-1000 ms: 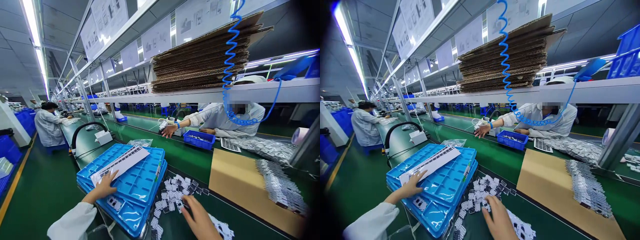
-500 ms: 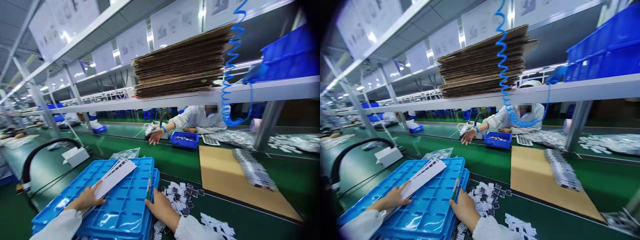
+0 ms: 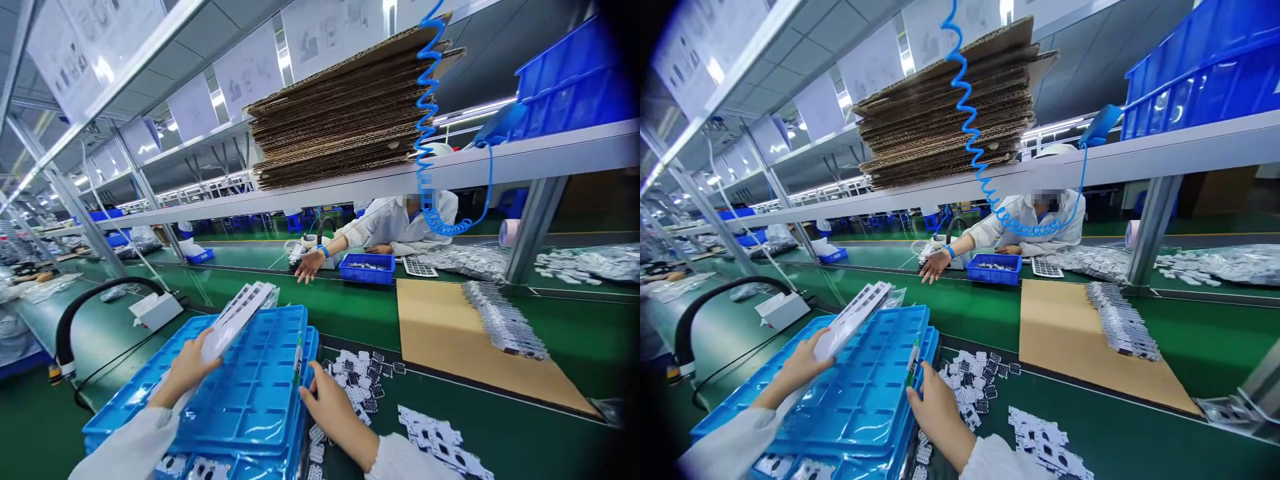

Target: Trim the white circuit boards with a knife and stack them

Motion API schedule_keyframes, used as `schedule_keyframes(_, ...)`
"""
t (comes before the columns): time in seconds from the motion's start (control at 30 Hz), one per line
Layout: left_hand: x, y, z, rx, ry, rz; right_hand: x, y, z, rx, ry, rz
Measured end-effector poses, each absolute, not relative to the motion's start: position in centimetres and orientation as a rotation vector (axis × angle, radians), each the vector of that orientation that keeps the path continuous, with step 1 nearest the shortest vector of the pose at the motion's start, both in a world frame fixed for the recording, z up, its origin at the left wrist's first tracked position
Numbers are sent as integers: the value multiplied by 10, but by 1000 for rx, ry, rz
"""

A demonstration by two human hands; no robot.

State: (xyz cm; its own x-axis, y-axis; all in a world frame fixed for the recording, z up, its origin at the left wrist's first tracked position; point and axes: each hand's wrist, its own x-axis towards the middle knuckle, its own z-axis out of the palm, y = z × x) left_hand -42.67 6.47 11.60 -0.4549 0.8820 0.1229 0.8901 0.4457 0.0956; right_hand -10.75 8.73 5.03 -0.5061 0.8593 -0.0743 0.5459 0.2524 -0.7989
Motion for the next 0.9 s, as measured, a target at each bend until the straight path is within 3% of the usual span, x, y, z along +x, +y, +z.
schedule_keyframes(0.53,-241,206,153,-1851,-2373,-74,-20,43,59,-1056,-2145,1347)
schedule_keyframes(0.73,-201,210,178,-1891,-2224,-226,-23,41,53,-1063,-2147,1381)
schedule_keyframes(0.9,-249,146,178,-1928,-2308,-226,-29,50,50,-1093,-2186,1388)
